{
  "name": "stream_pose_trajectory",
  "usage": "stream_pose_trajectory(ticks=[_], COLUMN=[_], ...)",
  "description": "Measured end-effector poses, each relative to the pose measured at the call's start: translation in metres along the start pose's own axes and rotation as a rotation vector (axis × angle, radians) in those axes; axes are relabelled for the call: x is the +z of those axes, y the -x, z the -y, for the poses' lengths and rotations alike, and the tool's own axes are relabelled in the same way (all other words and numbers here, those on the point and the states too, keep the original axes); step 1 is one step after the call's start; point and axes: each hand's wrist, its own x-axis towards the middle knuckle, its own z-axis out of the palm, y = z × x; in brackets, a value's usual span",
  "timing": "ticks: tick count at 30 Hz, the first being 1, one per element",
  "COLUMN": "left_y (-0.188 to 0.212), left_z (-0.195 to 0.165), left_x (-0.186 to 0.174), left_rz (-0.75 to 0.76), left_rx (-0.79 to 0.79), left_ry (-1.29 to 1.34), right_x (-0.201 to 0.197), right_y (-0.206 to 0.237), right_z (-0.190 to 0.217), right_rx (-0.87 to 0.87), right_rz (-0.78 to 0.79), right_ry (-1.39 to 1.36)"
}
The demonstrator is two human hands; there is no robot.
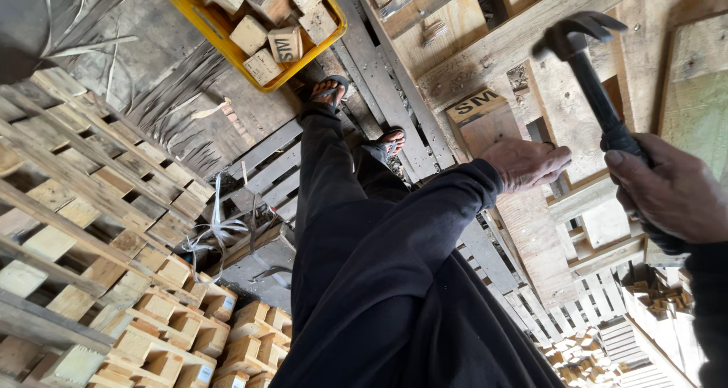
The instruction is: The person carries a yellow crate filled with small wooden blocks to a workbench, then uses a hammer to drive nails into the blocks and a wooden plank to assemble a pallet structure.
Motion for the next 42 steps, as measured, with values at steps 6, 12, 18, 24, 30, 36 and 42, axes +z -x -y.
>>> stream_pose_trajectory(ticks=[6, 12, 18, 24, 30, 36, 42], left_y=[0.004, -0.001, 0.038, 0.083, 0.089, 0.037, -0.013], left_z=[0.0, -0.002, 0.025, 0.066, 0.052, 0.045, 0.046], left_x=[-0.003, -0.004, -0.087, -0.135, -0.126, -0.142, -0.137], left_rz=[-0.005, -0.029, -0.324, -0.129, 0.149, 0.768, 1.031], left_rx=[-0.077, -0.239, -0.557, -0.769, -0.124, -0.072, 0.109], left_ry=[0.094, 0.35, 1.321, 1.104, -0.135, -0.558, -0.655], right_x=[0.066, 0.131, 0.252, 0.313, 0.303, 0.298, 0.312], right_y=[-0.006, -0.025, 0.03, -0.059, -0.088, -0.099, -0.103], right_z=[-0.085, -0.098, 0.034, 0.061, 0.055, 0.063, 0.058], right_rx=[-0.139, -0.14, -0.416, -0.186, -0.281, -0.325, -0.198], right_rz=[-0.586, -0.809, -0.482, -0.944, -1.091, -1.119, -0.933], right_ry=[0.369, 0.301, -0.551, -0.394, -0.555, -0.22, -0.48])
